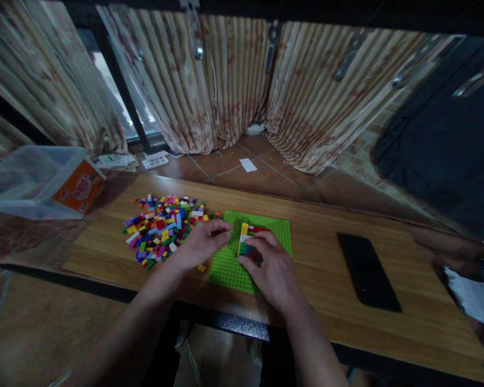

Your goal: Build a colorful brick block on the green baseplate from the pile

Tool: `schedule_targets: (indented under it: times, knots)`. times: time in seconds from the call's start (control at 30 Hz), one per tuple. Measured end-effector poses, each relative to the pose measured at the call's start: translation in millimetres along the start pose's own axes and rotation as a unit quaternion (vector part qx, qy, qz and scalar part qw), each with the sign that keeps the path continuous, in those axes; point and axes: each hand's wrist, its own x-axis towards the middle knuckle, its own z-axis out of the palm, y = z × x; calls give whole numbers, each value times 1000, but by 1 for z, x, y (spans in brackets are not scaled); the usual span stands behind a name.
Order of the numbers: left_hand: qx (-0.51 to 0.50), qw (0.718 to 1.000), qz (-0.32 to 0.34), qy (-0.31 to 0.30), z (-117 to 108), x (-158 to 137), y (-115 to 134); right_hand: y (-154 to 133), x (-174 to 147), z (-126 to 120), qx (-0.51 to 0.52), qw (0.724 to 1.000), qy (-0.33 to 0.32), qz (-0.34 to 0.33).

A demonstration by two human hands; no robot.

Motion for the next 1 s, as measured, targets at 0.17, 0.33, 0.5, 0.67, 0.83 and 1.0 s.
schedule_targets:
  times: [0.17, 0.33, 0.5, 0.67, 0.83, 1.0]
  knots:
    - [20, 999, -7, -34, 9, 0, -5, 1, 1, 2, -21, 1000, 7, -2]
    - [62, 998, -4, -34, 8, 2, -3, 8, 0, -1, -32, 999, 5, 13]
    - [113, 993, 1, -37, 11, 3, -3, 12, -1, -2, -39, 999, 14, 16]
    - [132, 991, 7, -30, 15, 3, -1, 12, -1, -2, -31, 999, 15, 24]
    - [161, 986, 15, -29, 17, 2, 1, 11, -1, -3, -34, 999, 19, 19]
    - [187, 982, 9, -29, 20, 3, 3, 9, 0, -3, -39, 999, 7, 22]
